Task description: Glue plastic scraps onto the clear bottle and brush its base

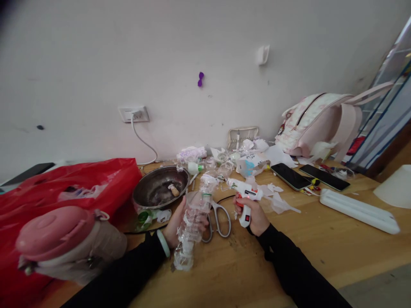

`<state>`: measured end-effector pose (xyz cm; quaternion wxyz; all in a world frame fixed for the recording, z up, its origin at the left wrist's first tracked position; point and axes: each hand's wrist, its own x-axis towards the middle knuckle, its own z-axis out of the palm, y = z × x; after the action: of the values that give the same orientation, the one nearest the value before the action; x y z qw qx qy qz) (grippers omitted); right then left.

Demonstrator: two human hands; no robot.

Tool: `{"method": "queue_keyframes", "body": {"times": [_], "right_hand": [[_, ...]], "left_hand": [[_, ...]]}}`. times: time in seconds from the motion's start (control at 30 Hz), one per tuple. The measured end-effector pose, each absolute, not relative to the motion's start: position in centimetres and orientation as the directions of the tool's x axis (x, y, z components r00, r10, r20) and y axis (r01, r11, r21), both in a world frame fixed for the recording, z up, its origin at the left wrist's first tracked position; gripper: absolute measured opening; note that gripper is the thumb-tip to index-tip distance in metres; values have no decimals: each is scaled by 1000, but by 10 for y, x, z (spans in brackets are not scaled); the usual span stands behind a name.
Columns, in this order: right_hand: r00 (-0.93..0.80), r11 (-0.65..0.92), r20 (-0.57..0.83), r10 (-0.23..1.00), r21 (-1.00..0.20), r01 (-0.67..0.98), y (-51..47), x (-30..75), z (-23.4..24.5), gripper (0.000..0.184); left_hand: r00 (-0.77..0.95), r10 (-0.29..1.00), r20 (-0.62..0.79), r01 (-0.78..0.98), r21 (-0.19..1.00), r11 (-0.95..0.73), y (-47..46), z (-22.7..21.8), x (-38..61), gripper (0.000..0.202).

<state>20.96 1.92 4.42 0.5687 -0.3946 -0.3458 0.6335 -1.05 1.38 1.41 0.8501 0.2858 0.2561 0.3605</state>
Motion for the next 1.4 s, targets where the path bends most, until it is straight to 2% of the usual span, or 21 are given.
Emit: {"method": "queue_keyframes", "body": {"times": [0.1, 0.3, 0.63, 0.8, 0.97, 1.27, 1.4], "right_hand": [[-49, -113, -102, 994, -890, -443, 19, 209, 45, 17], [-59, -119, -104, 993, -889, -443, 18, 210, 43, 16], [-144, -166, -112, 983, -876, -452, 15, 207, 45, 18], [-254, -235, -108, 961, -805, -545, 19, 210, 42, 17], [-226, -222, -100, 969, -759, -613, 23, 215, 39, 12], [-169, -178, -88, 982, -749, -639, 23, 216, 37, 19], [-176, -191, -98, 980, -728, -658, 24, 217, 38, 15]], "left_hand": [[585, 783, -213, -478, 689, 544, 14, 11, -11, 85], [560, 799, -221, -495, 684, 536, 14, 6, -14, 71], [560, 782, -273, -496, 645, 581, 23, 9, -21, 66], [509, 821, -258, -557, 629, 543, 25, 9, -22, 57], [465, 846, -260, -596, 614, 517, 24, 12, -20, 51], [415, 855, -310, -619, 593, 515, 23, 16, -16, 59], [413, 854, -316, -622, 588, 518, 22, 16, -16, 57]]}}
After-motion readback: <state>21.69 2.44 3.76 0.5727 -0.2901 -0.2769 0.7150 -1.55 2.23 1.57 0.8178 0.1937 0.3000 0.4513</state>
